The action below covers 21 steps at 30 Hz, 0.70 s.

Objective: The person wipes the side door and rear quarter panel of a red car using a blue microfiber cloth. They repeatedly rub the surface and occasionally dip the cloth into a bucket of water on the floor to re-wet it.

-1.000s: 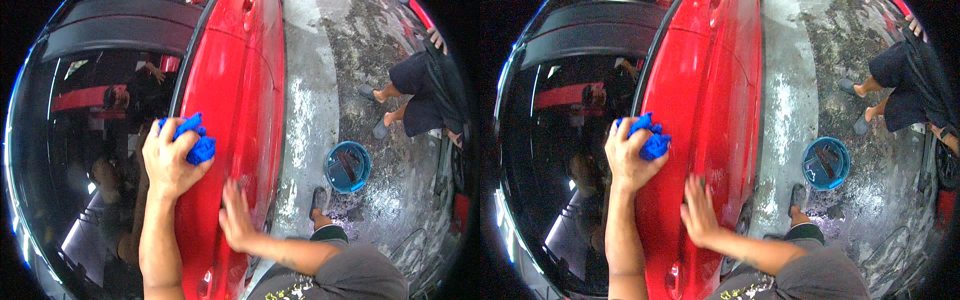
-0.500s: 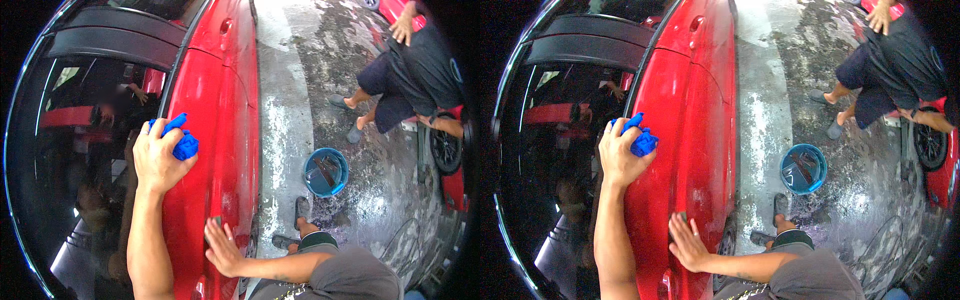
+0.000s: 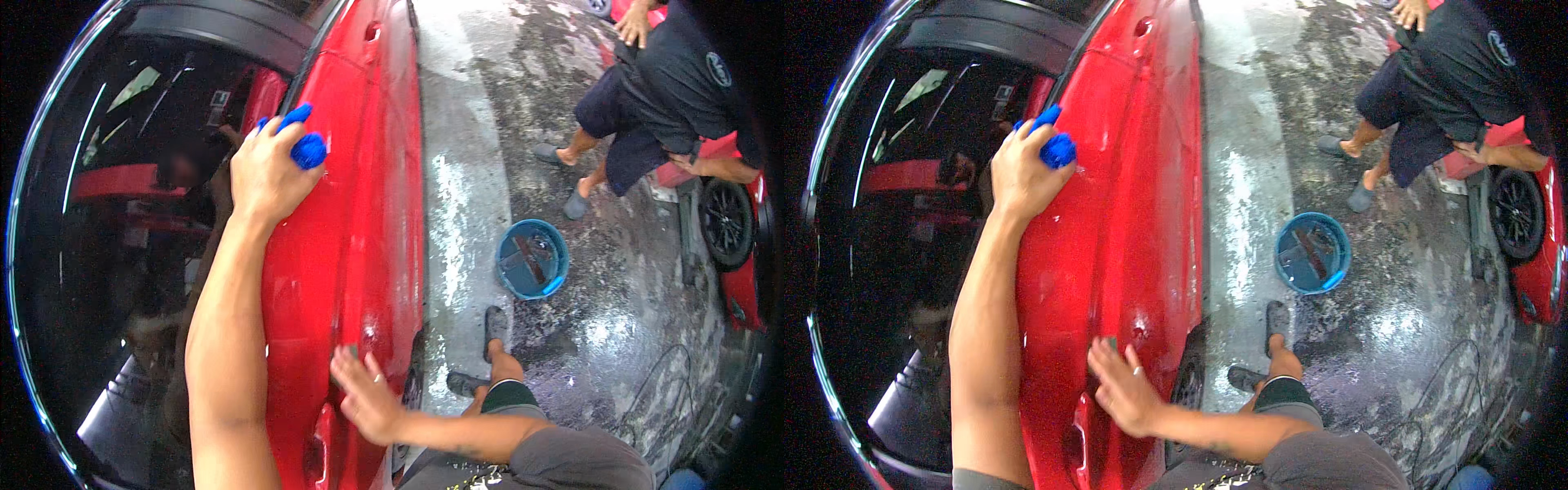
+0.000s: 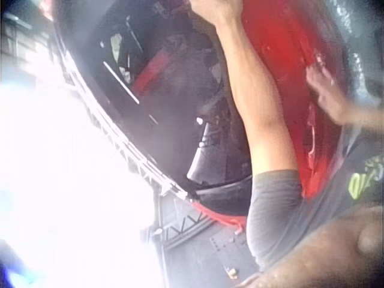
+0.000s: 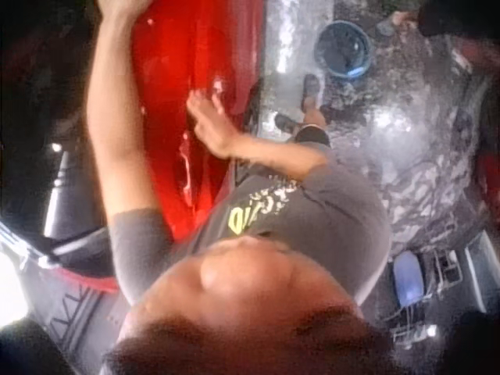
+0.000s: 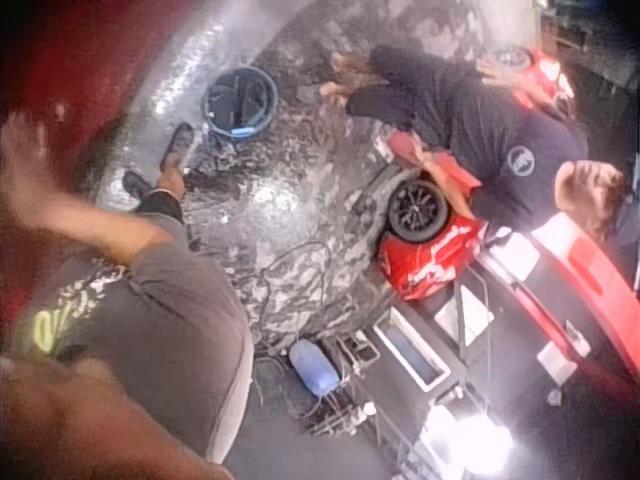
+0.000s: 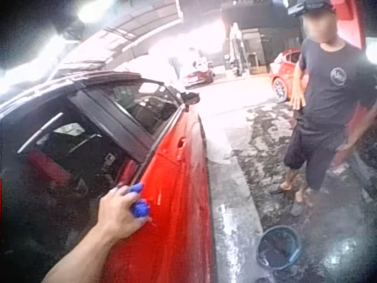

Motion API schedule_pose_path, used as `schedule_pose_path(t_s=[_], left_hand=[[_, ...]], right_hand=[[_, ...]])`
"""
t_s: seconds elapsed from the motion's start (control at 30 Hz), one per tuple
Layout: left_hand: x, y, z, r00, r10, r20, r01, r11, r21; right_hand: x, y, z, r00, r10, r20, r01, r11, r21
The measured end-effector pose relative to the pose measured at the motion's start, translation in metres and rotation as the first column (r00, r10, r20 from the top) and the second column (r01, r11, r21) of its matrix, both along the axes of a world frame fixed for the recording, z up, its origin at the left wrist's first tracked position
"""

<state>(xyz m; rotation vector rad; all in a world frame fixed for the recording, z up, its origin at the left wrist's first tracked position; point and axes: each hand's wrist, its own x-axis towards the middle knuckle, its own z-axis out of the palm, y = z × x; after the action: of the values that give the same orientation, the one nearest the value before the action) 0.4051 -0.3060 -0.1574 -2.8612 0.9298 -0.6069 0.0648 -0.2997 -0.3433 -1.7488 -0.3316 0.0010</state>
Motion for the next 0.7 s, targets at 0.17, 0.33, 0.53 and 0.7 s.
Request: schedule_pose_path(t_s=[0.17,0.33,0.53,0.7], left_hand=[[0.007,0.008,-0.009,0.997,0.023,0.071,-0.022,1.0,-0.002],[0.008,0.015,-0.011,0.998,-0.03,0.061,0.038,0.991,-0.131],[-0.001,0.005,-0.018,0.998,-0.027,0.049,0.032,0.995,-0.098],[0.003,0.016,-0.015,0.999,0.045,0.012,-0.045,0.999,-0.029]], right_hand=[[0.07,-0.087,-0.008,0.969,-0.026,-0.244,0.21,0.605,0.768],[0.113,-0.083,-0.002,0.935,-0.039,-0.352,0.307,0.586,0.75],[0.083,-0.013,-0.011,0.96,-0.26,-0.101,0.261,0.965,-0.001],[0.015,0.029,-0.004,0.982,-0.183,-0.043,0.184,0.982,0.028]])
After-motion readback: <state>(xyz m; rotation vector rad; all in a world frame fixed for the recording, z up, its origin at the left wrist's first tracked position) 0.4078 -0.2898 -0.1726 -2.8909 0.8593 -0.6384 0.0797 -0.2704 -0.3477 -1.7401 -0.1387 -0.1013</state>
